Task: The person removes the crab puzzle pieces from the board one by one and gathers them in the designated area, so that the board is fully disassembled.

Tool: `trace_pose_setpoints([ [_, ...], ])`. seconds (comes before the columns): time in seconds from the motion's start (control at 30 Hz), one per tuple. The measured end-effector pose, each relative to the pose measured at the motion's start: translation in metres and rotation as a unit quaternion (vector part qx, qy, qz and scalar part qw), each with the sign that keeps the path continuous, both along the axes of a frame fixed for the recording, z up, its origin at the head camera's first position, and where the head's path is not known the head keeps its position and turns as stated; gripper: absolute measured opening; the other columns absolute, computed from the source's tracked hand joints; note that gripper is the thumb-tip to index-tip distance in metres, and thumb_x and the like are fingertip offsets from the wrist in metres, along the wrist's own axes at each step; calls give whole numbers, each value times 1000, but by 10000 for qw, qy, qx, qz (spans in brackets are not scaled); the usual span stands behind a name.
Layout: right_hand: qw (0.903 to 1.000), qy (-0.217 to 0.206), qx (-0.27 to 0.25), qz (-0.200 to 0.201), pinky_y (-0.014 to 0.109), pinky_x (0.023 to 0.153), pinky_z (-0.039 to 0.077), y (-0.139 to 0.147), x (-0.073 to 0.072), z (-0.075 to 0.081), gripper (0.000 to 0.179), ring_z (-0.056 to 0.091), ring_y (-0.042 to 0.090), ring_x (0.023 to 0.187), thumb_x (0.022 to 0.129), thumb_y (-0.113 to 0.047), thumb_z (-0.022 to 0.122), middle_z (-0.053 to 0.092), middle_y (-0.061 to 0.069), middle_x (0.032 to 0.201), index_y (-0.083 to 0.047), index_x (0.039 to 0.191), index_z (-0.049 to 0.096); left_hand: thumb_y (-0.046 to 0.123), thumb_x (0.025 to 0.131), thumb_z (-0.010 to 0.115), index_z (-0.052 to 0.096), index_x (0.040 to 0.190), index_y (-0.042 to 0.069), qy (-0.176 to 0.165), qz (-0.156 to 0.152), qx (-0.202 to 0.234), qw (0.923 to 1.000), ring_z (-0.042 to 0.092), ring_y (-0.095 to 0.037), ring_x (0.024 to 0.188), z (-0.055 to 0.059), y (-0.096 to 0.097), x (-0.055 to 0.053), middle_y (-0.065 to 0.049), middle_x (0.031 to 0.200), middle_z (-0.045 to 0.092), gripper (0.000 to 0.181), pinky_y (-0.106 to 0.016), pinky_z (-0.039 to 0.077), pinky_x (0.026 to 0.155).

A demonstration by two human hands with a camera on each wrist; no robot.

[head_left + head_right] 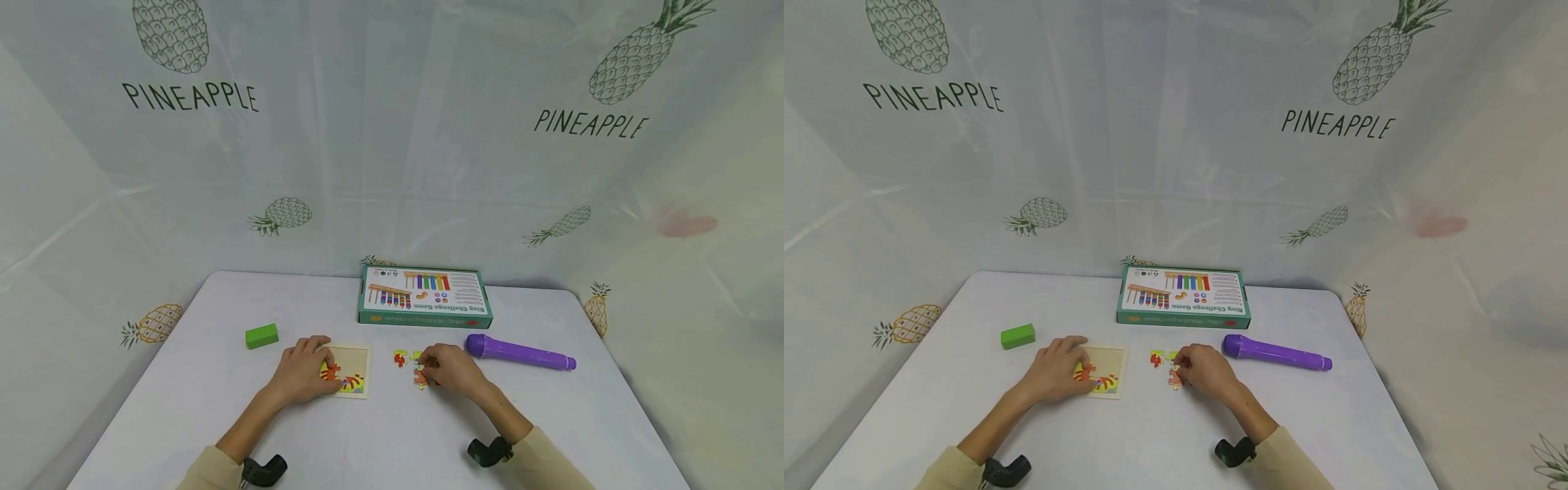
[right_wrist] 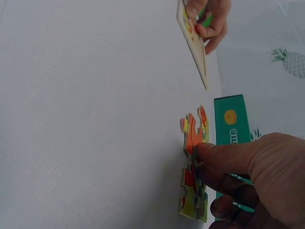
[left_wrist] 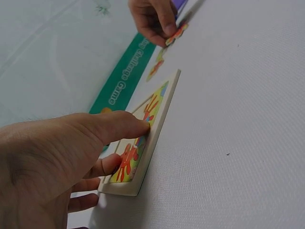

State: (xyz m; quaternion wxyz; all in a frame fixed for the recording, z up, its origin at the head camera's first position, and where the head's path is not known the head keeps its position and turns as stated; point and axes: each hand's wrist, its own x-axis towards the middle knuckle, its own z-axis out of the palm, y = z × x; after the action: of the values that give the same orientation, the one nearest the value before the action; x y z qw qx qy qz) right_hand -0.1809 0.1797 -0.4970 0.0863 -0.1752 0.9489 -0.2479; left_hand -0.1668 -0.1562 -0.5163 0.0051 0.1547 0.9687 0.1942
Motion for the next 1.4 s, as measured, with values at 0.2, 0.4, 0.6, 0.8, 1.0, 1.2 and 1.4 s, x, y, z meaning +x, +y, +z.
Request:
trace_pose_setpoints([
  [0.2,10000,67,42,31,24,60,45,0,0,-2,10,53,8,66,90,-15,75,61,-9,80,-15,100,74,44,76,79,57,80,26,36,-28,12,10000,43,-36,128,0,0,1,-9,142,51,28,-63,35,100],
  [0.4,9999,92,66,9,24,61,45,0,1,-1,9,53,8,68,90,-16,75,62,-10,80,-16,98,74,45,76,79,56,81,26,86,-54,-14,9999,43,-36,128,-1,0,1,-9,142,51,30,-63,36,100],
  [0.6,9999,124,-2,10,24,61,45,-1,1,3,6,54,7,68,91,-18,75,62,-11,81,-17,97,74,47,77,78,56,81,26,84,-122,-53,9999,43,-36,128,-2,-2,1,-9,142,51,30,-63,36,100],
  [0.8,9999,105,-111,25,24,57,46,-3,-1,4,4,55,5,62,93,-22,73,62,-12,80,-19,95,72,49,80,77,56,84,27,39,-245,-75,9997,42,-36,129,-3,-5,-1,-9,144,50,30,-64,35,100],
  [1.0,9995,114,-276,80,25,65,47,-16,-4,3,6,55,7,70,94,-23,72,64,-12,83,-18,97,74,40,85,75,58,88,31,-114,-451,-70,9989,40,-35,133,-3,-13,-6,-8,148,48,20,-65,32,102],
  [1.2,9986,37,-450,291,25,69,49,-48,-5,1,6,56,8,75,94,-21,71,64,-11,84,-18,98,73,34,86,74,59,91,32,-275,-542,117,9981,40,-36,135,-3,-17,-9,-9,149,47,16,-66,31,103],
  [1.4,9971,-6,-553,531,23,72,47,-85,-5,0,7,55,7,76,94,-23,72,62,-14,82,-19,99,74,33,83,78,59,95,28,-279,-419,227,9985,43,-37,132,0,-14,-7,-9,147,49,23,-66,33,101],
])
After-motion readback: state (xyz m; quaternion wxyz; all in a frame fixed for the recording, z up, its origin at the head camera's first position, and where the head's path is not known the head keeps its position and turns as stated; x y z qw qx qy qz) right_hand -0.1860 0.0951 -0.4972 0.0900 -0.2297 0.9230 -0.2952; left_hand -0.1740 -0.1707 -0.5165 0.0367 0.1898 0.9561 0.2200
